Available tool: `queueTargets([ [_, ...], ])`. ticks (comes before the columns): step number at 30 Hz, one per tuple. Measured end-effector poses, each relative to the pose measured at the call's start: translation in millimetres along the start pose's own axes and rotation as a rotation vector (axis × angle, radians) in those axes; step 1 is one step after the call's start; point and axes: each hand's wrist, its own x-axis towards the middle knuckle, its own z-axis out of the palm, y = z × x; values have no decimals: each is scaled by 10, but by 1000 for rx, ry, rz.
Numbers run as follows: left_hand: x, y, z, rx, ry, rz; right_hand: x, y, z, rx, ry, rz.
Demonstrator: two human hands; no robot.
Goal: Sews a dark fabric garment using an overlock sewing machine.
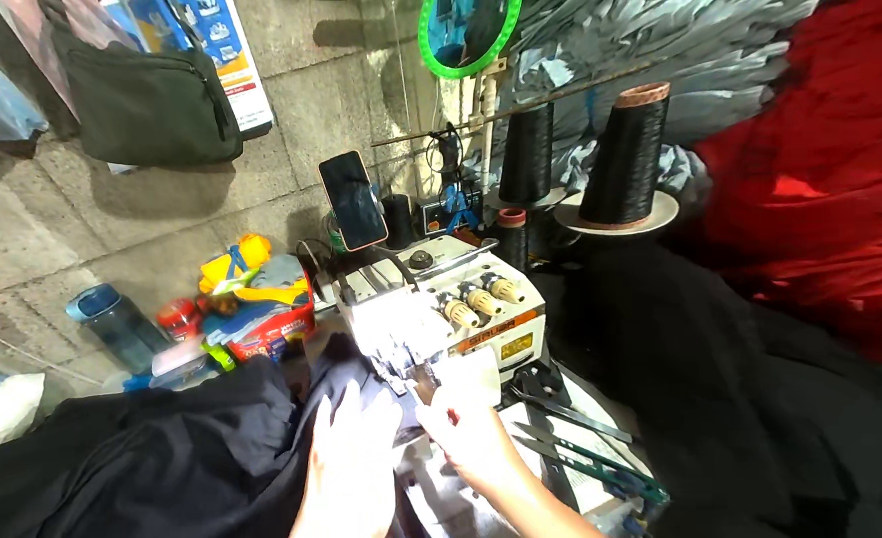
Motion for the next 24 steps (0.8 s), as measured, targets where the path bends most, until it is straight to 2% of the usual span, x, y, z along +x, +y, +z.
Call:
queueTargets([
  [3,179,-84,-86,-47,-236,-148,99,-51,31,-97,0,-4],
  [5,365,-154,-198,-99,-483,-280,135,-23,29,-51,-21,-11],
  [6,437,-220,-210,-130,-545,-314,136,9,31,-18,-19,-13],
  [8,519,-384,-143,-201,-530,-339,78,64,12,34,-5,-18],
  [10,595,-517,-60,-225,-515,-439,-23,148,4,63,37,-53],
  [14,635,-636,64,-346,-243,-821,-234,335,22,129,54,-124],
  [17,567,-618,-53,-384,-67,-894,-370,380,8,148,-8,-167],
  [20,245,-530,-105,-444,410,-810,-476,323,45,154,-34,-257],
  [22,20,-410,-120,-369,710,-586,-496,232,130,182,-13,-377],
  [24,-147,-208,-189,-303,809,-294,-457,139,200,180,-45,-536],
])
